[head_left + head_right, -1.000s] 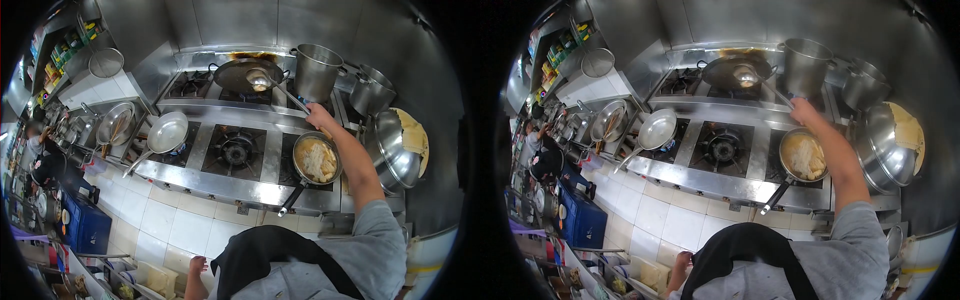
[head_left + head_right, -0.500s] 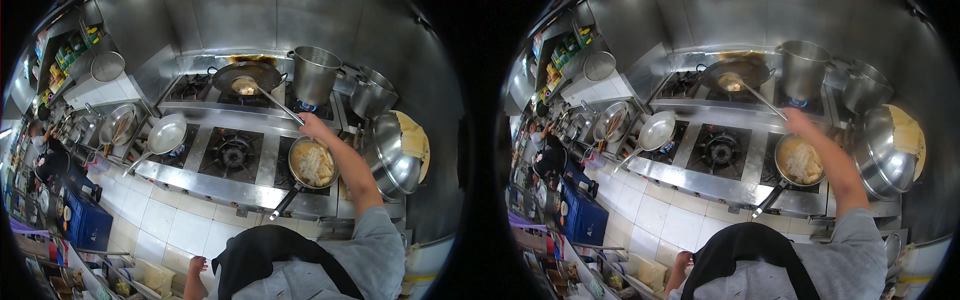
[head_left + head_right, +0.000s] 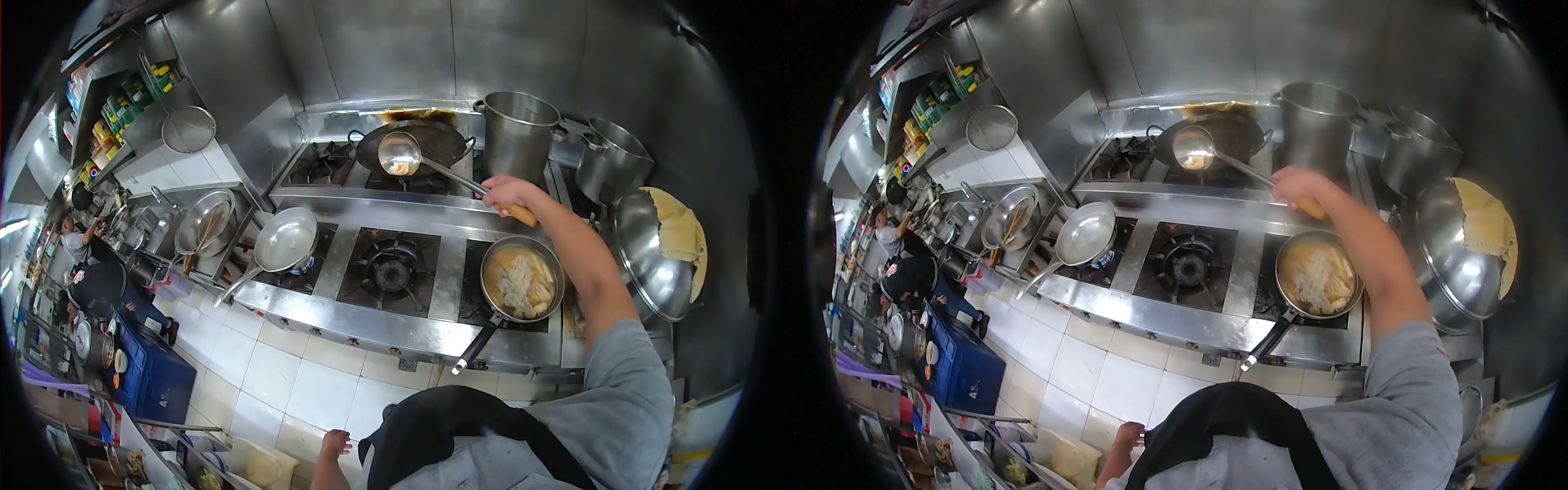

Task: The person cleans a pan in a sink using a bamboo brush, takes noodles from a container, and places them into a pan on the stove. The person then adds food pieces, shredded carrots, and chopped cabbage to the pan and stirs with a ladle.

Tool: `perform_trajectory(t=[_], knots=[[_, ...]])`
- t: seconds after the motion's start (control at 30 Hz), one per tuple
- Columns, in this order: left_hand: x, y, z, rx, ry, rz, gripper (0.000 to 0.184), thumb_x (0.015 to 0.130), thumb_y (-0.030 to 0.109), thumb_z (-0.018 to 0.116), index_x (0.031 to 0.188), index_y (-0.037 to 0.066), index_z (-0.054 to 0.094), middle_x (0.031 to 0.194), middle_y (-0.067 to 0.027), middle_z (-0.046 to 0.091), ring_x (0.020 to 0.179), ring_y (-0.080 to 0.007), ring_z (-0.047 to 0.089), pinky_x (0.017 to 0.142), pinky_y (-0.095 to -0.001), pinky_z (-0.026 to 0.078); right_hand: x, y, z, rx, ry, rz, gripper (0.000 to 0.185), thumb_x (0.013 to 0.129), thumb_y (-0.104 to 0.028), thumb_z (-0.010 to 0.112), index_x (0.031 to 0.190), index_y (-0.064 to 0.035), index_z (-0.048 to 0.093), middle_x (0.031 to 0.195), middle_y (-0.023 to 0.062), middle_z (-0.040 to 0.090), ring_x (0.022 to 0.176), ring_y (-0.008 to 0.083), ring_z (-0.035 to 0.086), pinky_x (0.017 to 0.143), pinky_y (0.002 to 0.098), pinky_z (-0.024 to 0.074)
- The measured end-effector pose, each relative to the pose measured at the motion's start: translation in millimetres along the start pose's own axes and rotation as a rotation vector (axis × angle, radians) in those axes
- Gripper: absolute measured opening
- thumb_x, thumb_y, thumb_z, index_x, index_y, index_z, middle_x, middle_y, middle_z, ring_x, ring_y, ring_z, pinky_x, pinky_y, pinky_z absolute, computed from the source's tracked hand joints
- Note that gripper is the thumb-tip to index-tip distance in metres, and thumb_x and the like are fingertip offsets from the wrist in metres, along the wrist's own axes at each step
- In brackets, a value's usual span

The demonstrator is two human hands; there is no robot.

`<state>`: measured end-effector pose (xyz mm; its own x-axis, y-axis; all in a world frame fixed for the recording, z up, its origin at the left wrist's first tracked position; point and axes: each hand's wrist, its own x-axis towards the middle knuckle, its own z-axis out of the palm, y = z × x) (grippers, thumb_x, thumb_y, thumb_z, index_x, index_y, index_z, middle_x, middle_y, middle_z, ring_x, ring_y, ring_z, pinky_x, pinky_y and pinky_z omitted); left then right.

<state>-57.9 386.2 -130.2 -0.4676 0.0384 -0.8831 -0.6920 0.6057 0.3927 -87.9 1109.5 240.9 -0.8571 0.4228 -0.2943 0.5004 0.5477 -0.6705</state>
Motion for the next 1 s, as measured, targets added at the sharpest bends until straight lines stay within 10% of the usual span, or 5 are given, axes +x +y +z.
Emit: perform_trajectory(t=[0.27, 0.5, 0.7, 0.87, 1.0], knots=[[5.4, -8.8, -3.8, 0.149, -0.044, -0.063, 0.032, 0.089, 0.019, 0.058, 0.117, 0.004, 0.056, 0.103, -0.0109, 0.064, 0.076, -0.0268, 0.067, 0.061, -0.0431, 0.055, -19.9, 3.1, 14.8, 0.989, -0.347, 0.193, 0.022, 0.083, -0.006, 0.058, 0.105, -0.0050, 0.061, 0.064, 0.0029, 0.051, 0.043, 0.0045, 0.043, 0.035, 0.0172, 0.0339], [55.8, 14.4, -17.9, 0.513, -0.279, 0.202, 0.023, 0.094, 0.020, 0.049, 0.111, 0.007, 0.056, 0.094, -0.0104, 0.062, 0.072, -0.0257, 0.064, 0.058, -0.0405, 0.053, -192.3, 56.3, 15.9, 1.121, -0.037, 0.173, 0.025, 0.083, -0.002, 0.055, 0.107, -0.0033, 0.062, 0.064, 0.0035, 0.052, 0.042, 0.0065, 0.044, 0.034, 0.0186, 0.0344], [62.5, 50.6, 26.1, 0.608, -0.280, 0.403, 0.024, 0.093, 0.017, 0.048, 0.112, 0.004, 0.056, 0.097, -0.0123, 0.065, 0.071, -0.0262, 0.067, 0.052, -0.0384, 0.051, -333.7, 71.6, 62.8, 0.433, 0.144, 0.259, 0.037, 0.076, -0.002, 0.053, 0.113, -0.0008, 0.056, 0.061, 0.0059, 0.053, 0.047, 0.0110, 0.055, 0.036, 0.0270, 0.0400], [77.1, 65.4, 66.7, 0.527, -0.365, 0.482, 0.017, 0.090, 0.011, 0.052, 0.104, 0.004, 0.058, 0.085, -0.0110, 0.065, 0.058, -0.0225, 0.063, 0.044, -0.0326, 0.048, -361.1, 164.4, 146.6, -0.262, 0.451, 0.208, 0.032, 0.076, -0.009, 0.059, 0.106, 0.0024, 0.054, 0.079, 0.0273, 0.060, 0.076, 0.0439, 0.062, 0.070, 0.0497, 0.0491], [1.4, 91.0, 102.8, 0.269, -0.207, 0.305, 0.021, 0.088, 0.014, 0.055, 0.105, 0.003, 0.059, 0.084, -0.0086, 0.066, 0.061, -0.0189, 0.065, 0.047, -0.0308, 0.050, -385.5, 138.6, 163.5, -0.164, 0.418, 0.356, 0.033, 0.077, -0.010, 0.058, 0.108, 0.0000, 0.055, 0.086, 0.0291, 0.061, 0.085, 0.0479, 0.059, 0.076, 0.0527, 0.0469]])
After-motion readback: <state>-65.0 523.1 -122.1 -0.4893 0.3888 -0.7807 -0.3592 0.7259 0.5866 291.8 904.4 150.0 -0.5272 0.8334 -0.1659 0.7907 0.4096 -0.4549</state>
